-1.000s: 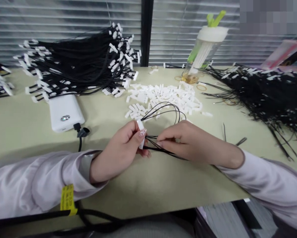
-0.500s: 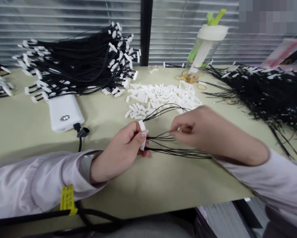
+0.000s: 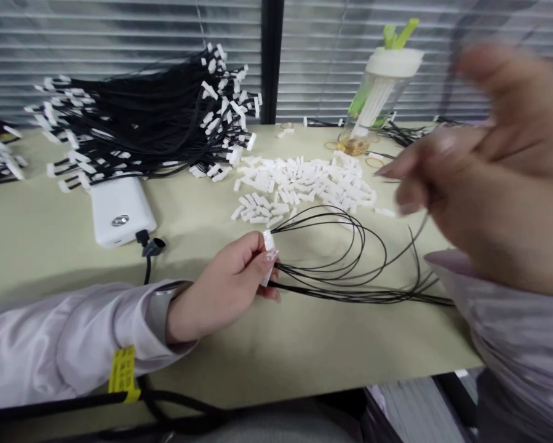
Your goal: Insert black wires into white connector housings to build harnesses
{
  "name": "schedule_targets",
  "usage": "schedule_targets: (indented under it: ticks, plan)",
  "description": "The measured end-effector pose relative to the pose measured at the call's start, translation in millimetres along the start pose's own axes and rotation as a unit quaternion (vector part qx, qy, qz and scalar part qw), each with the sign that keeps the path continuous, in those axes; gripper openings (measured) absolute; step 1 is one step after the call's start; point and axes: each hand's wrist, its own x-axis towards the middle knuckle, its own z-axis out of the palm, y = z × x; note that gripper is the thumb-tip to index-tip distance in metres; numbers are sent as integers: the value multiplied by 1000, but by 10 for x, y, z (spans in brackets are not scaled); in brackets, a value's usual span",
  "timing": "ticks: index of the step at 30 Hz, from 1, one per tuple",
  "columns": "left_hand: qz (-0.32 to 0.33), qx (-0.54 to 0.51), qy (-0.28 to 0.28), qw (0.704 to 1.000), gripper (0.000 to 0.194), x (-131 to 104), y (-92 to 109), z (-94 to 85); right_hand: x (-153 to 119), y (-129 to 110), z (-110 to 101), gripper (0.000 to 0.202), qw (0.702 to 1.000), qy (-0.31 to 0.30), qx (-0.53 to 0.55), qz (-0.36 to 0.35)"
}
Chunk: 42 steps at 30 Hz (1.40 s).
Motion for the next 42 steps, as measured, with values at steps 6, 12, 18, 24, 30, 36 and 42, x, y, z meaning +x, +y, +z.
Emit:
schedule_targets:
  ticks: [6, 12, 18, 24, 30, 36, 42]
  plan:
    - [9, -10, -3, 1000, 16, -4, -11, 2, -180, -34, 315, 8, 961, -167, -190, -109]
    - [7, -21, -4, 1000, 17, -6, 14, 11, -180, 44, 341, 10, 951, -197, -198, -134]
    - [5, -21, -11, 1000, 17, 1, 0, 8, -172, 50, 340, 9, 953, -201, -187, -125]
    - [9, -15, -13, 1000, 18, 5, 6, 14, -177, 62, 331, 11, 945, -221, -186, -151]
    - [18, 5, -25, 1000, 17, -7, 1, 22, -168, 77, 350, 12, 945, -216, -193, -151]
    - [34, 41, -44, 998, 19, -12, 15, 25, -234, 98, 496, 20, 930, -234, -226, -168]
    - [11, 20, -21, 1000, 18, -6, 19, 20, -201, 27, 430, 17, 923, -134, -284, -222]
